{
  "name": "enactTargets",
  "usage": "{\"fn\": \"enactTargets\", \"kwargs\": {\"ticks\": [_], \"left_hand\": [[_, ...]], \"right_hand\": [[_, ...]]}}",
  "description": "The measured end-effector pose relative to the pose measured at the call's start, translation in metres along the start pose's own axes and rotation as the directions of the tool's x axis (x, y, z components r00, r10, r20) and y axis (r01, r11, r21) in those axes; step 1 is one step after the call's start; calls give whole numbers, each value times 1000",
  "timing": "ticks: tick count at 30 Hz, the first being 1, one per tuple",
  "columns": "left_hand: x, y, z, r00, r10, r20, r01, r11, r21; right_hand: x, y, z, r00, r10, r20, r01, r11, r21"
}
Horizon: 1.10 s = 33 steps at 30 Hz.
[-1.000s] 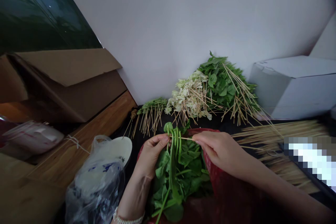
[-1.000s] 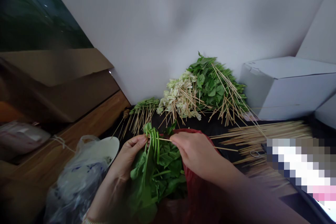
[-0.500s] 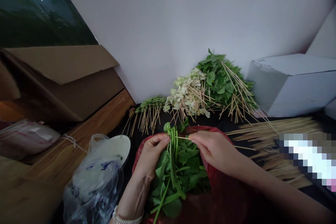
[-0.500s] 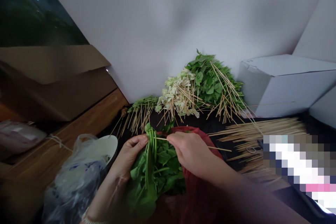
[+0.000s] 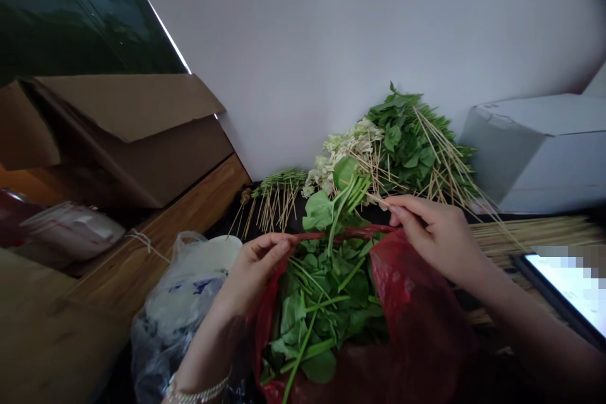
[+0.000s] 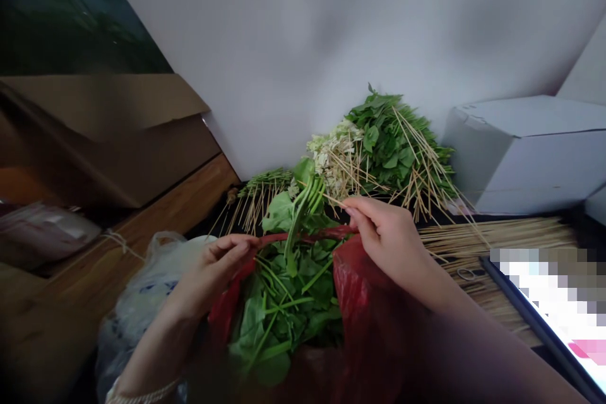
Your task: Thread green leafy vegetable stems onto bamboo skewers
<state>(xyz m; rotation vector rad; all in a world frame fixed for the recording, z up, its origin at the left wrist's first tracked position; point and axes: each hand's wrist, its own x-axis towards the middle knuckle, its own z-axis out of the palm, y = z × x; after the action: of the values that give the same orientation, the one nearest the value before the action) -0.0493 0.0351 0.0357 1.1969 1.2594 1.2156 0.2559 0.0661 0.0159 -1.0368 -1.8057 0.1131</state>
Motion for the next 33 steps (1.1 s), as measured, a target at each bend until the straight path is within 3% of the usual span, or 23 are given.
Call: {"fn": "enactTargets", "kwargs": {"ticks": [4,8,13,18,25,29,33], "left_hand": [[-7,-12,-16,995,76,58,-90,948,305],[-9,-16,-26,983,167,70,-178,813,554],[-8,-20,-27,978,178,107,-206,765,610],[-3,-26,-19,948,215,234,-318,625,713],[-7,-12,-10,941,329,76,-303,724,620],[-3,-18,-6,947,320,-11,-251,763,595],[7,-31,1,966,254,48,-232,774,589]], "right_hand": [[1,1,-3,1000,7,-16,-7,1000,-15],[0,0,-3,1000,5,-15,-6,1000,-24],[-1,0,-1,1000,-25,-13,24,999,-27],[-1,-1,0,999,-34,-9,34,999,-19],[0,-5,-1,999,-31,-8,31,1000,0],[0,-5,-2,999,-50,-3,50,999,3],[0,-6,-3,998,-59,5,59,998,3]]}}
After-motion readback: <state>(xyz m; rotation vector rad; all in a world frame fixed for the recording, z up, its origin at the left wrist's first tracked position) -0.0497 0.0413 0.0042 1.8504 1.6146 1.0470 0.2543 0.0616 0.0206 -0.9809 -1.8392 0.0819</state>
